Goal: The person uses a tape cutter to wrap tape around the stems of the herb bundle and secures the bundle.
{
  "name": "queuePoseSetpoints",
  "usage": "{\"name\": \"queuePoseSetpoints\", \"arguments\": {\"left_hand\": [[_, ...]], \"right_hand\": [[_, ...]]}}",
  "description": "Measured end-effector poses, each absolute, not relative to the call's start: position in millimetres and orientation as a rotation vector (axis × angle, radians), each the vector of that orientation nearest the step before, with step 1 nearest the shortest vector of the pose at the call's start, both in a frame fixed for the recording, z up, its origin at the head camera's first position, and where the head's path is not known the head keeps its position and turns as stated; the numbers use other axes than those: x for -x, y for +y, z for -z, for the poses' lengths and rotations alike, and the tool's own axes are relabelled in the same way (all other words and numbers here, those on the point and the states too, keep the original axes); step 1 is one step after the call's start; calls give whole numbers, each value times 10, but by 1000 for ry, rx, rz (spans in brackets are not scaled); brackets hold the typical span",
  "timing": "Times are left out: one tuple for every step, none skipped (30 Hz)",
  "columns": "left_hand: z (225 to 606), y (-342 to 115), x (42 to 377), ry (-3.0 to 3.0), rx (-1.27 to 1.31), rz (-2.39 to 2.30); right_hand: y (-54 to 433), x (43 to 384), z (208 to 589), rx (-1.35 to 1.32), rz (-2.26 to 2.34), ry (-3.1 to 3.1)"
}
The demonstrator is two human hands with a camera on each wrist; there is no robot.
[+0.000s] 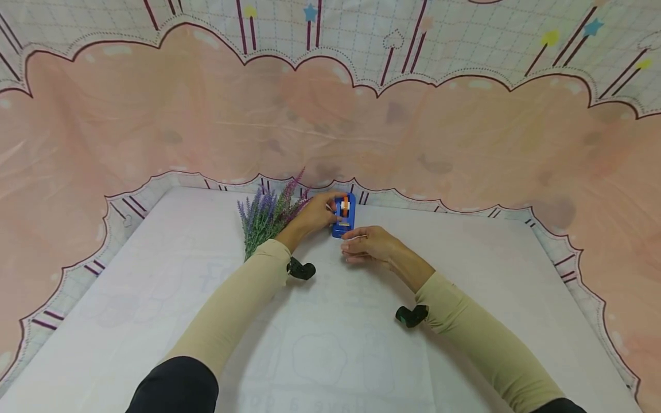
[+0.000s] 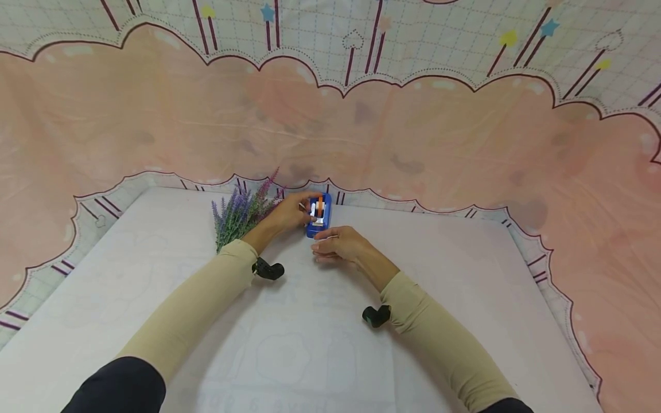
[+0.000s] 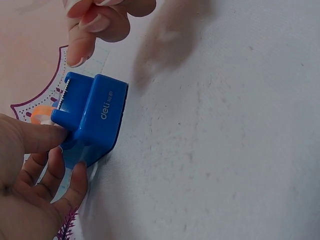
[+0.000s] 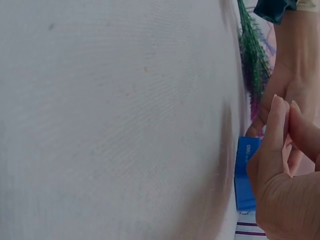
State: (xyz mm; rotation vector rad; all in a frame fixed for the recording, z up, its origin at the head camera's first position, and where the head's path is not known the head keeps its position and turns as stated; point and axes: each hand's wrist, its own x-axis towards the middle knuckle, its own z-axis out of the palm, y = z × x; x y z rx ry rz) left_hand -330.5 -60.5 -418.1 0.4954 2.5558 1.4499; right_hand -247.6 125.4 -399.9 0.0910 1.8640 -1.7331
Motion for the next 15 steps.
{"name": "queuePoseSetpoints", "arguments": {"left_hand": [[4179, -606, 3303, 2557, -498, -1448], [4178, -607, 3304, 2558, -500, -1446], [4175, -608, 3302, 2561, -502, -1442], [4172, -608, 3300, 2561, -502, -1440], [4168, -608, 3298, 2562, -503, -1437], [4165, -608, 3296, 2563, -504, -1435], [4162, -608, 3294, 2563, -502, -1433], [4161, -608, 3294, 2562, -500, -1433], [4159, -608, 3292, 2560, -497, -1432], [4157, -608, 3291, 2559, -495, -1434], [4155, -608, 3289, 2559, -493, -1434], [4151, -609, 3285, 2560, -493, -1433], [4149, -609, 3282, 2559, -490, -1433], [4147, -609, 3280, 2559, -489, -1432], [4145, -610, 3277, 2560, -491, -1430]], "right_hand": [[1253, 2474, 4001, -92, 1735, 1863], [1253, 2472, 4001, -94, 1735, 1861], [1254, 2468, 3999, -95, 1734, 1860], [1253, 2466, 3999, -98, 1735, 1855], [1252, 2463, 3997, -102, 1737, 1849], [1251, 2459, 3996, -105, 1737, 1842], [1249, 2455, 3994, -107, 1740, 1834], [1247, 2452, 3992, -110, 1740, 1828], [1246, 2448, 3991, -112, 1741, 1821], [1244, 2444, 3990, -115, 1743, 1815], [1245, 2439, 3989, -118, 1743, 1814], [1244, 2434, 3988, -118, 1741, 1813], [1245, 2429, 3987, -119, 1738, 1813], [1246, 2424, 3986, -119, 1734, 1814], [1246, 2420, 3986, -118, 1728, 1815]]}}
